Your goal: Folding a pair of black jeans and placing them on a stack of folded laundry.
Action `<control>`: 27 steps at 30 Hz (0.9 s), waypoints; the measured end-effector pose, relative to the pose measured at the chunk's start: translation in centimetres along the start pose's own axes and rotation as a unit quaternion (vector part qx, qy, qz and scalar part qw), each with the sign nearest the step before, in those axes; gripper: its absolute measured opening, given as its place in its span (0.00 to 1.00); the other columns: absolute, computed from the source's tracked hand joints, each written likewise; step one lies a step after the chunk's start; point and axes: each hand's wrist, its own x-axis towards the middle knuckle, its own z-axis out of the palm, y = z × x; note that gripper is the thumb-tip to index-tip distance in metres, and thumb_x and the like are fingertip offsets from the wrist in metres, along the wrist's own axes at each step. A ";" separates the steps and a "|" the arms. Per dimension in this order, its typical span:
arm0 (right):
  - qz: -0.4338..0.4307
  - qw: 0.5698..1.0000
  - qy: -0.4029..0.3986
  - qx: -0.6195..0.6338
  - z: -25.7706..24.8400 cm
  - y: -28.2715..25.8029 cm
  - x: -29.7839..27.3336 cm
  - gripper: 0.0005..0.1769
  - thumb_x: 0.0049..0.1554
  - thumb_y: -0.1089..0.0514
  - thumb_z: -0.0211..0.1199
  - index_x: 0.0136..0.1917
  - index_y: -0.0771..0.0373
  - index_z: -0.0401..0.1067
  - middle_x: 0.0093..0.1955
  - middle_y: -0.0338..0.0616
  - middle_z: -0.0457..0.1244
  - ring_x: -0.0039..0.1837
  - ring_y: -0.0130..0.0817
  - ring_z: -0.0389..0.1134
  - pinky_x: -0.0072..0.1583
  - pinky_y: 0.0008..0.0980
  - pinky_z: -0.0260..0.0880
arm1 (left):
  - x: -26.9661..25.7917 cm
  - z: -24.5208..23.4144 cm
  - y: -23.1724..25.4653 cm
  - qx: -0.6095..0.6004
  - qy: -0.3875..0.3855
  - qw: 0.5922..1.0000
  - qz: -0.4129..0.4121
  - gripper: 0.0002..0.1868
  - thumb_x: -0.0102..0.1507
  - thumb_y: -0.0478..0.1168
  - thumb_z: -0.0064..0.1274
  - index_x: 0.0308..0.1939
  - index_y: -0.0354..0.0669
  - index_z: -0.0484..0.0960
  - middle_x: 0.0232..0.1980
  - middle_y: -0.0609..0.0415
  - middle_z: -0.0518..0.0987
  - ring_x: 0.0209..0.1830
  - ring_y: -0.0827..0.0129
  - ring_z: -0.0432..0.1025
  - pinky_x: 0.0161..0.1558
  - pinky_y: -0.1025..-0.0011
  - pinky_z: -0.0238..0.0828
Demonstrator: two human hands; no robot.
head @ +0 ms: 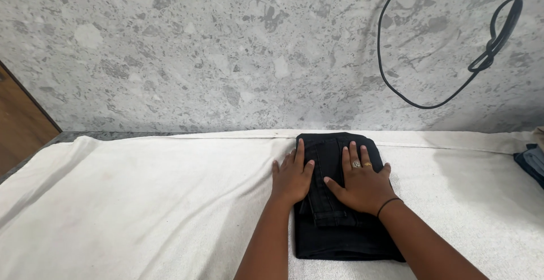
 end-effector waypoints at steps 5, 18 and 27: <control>0.005 0.998 -0.057 -0.008 -2.7 -1.9 -2.0 0.71 0.51 0.12 0.46 0.82 0.66 0.27 0.86 0.53 0.25 0.85 0.51 0.25 0.73 0.74 0.33 | 0.3 0.1 -0.1 0.013 -0.010 1.000 0.004 0.40 0.70 0.57 0.31 0.82 0.59 0.33 0.82 0.49 0.53 0.83 0.58 0.46 0.78 0.44 0.28; -0.269 0.921 -0.079 0.269 1.1 0.3 -1.1 0.47 0.65 0.33 0.42 0.79 0.73 0.42 0.85 0.65 0.31 0.86 0.54 0.24 0.78 0.51 0.24 | -0.4 -0.4 0.5 0.046 -0.022 0.999 -0.015 0.38 0.72 0.54 0.30 0.82 0.61 0.32 0.81 0.53 0.55 0.82 0.62 0.49 0.79 0.49 0.33; -0.085 0.978 0.157 0.103 3.3 3.3 0.5 0.49 0.58 0.25 0.48 0.78 0.63 0.55 0.82 0.56 0.46 0.85 0.47 0.41 0.79 0.46 0.36 | -0.7 -2.3 2.7 0.047 0.084 0.995 -0.012 0.36 0.68 0.53 0.42 0.79 0.59 0.50 0.81 0.44 0.51 0.80 0.46 0.44 0.74 0.45 0.36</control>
